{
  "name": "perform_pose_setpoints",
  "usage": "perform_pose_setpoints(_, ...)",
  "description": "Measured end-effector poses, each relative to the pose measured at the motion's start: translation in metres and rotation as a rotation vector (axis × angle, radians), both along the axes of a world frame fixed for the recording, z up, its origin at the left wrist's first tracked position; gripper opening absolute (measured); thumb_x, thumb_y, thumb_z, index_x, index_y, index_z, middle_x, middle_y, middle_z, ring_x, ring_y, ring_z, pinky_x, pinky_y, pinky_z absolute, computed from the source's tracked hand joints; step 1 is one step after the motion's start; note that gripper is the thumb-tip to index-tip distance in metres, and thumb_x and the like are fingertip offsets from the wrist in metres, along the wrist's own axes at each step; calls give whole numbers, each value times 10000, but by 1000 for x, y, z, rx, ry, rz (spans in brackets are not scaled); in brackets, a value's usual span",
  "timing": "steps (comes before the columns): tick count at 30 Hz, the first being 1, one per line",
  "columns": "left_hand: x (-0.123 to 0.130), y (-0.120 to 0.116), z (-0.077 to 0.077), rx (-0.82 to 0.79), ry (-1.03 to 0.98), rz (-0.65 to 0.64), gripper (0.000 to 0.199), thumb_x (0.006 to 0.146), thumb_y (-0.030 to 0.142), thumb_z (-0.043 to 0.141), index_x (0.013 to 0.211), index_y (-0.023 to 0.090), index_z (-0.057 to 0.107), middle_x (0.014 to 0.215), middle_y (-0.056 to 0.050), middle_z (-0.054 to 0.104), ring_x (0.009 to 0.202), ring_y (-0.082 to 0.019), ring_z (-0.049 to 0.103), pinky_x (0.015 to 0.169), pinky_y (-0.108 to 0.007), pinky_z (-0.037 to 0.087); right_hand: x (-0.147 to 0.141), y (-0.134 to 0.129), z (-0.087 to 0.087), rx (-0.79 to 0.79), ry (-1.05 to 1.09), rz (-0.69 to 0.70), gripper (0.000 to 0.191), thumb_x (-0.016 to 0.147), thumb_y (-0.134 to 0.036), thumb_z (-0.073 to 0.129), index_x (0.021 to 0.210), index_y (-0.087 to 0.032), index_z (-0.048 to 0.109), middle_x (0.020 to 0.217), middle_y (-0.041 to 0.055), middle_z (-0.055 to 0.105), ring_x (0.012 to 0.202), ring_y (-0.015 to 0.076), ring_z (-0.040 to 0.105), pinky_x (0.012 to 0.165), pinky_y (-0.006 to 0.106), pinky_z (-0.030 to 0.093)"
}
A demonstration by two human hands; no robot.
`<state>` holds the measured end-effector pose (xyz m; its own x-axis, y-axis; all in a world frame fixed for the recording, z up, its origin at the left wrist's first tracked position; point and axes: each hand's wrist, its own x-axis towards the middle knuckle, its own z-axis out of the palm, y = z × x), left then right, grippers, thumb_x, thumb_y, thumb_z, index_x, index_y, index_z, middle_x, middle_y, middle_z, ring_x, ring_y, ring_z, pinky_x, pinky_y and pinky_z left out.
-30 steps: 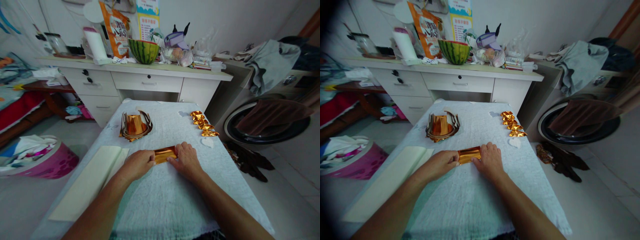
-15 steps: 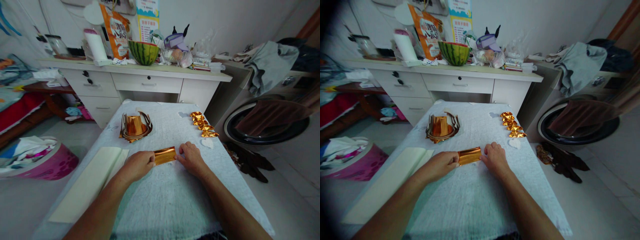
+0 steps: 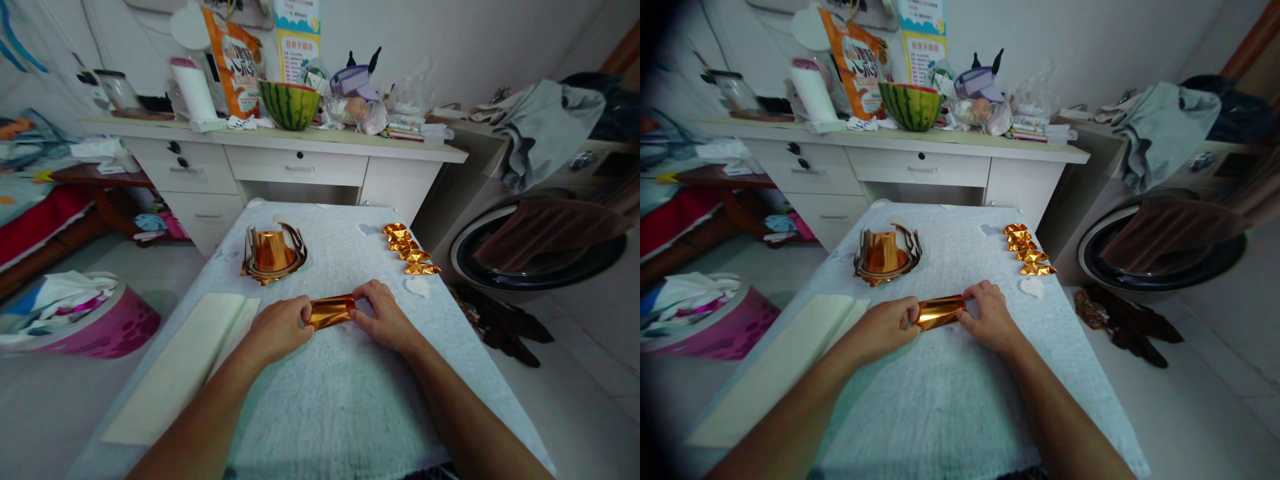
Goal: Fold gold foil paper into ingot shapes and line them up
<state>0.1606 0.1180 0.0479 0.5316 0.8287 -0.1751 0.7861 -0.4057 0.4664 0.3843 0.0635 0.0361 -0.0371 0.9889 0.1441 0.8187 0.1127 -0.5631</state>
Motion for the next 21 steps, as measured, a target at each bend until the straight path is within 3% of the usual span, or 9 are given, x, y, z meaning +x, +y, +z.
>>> perform_pose_setpoints(4, 0, -1, -1, 3, -72, 54, 229, 701, 259, 593, 890, 233, 467, 687, 48, 537, 631, -147, 522, 554, -244, 303, -1, -1, 1, -46, -1, 18, 145, 738, -193, 668, 866, -191, 601, 968, 34, 542, 951, 199, 470, 857, 328, 351)
perform_pose_setpoints(8, 1, -1, -2, 90, -257, 90, 483, 633, 260, 686, 1044, 206, 438, 973, -23, 546, 897, -190, 551, 744, -278, 418, 0, -2, 4, -48, 35, 60, 82, 755, -113, 628, 761, -188, 595, 939, 24, 554, 939, 181, 476, 846, 309, 345)
perform_pose_setpoints(10, 1, -1, -2, 141, -296, 47, 414, 638, 243, 690, 1002, 206, 496, 1019, -36, 526, 985, -212, 520, 812, -302, 414, 1, -2, 6, -19, 56, 81, 98, 764, -97, 615, 753, -187, 580, 915, 19, 560, 919, 175, 484, 837, 304, 347)
perform_pose_setpoints(15, 3, 2, 3, 152, -330, -82, 32, 730, 194, 611, 757, 198, 594, 842, -13, 556, 886, -203, 519, 768, -303, 385, 3, -1, 7, 80, 172, 150, 128, 763, -125, 646, 747, -195, 540, 883, 14, 583, 884, 174, 506, 835, 311, 355)
perform_pose_setpoints(18, 4, 2, 3, 85, -425, -70, 80, 703, 109, 586, 726, 185, 573, 784, 5, 578, 810, -171, 536, 718, -273, 377, 4, -2, 6, 83, 293, 165, 136, 766, -171, 668, 751, -202, 537, 863, 6, 606, 874, 175, 523, 820, 301, 368)
perform_pose_setpoints(21, 3, 2, -1, -36, -543, -10, 55, 733, 138, 581, 752, 184, 556, 724, 30, 565, 718, -138, 539, 659, -245, 381, 3, -2, 6, 37, 413, 130, 94, 789, -216, 649, 824, -209, 561, 830, -4, 602, 829, 167, 534, 771, 284, 390)
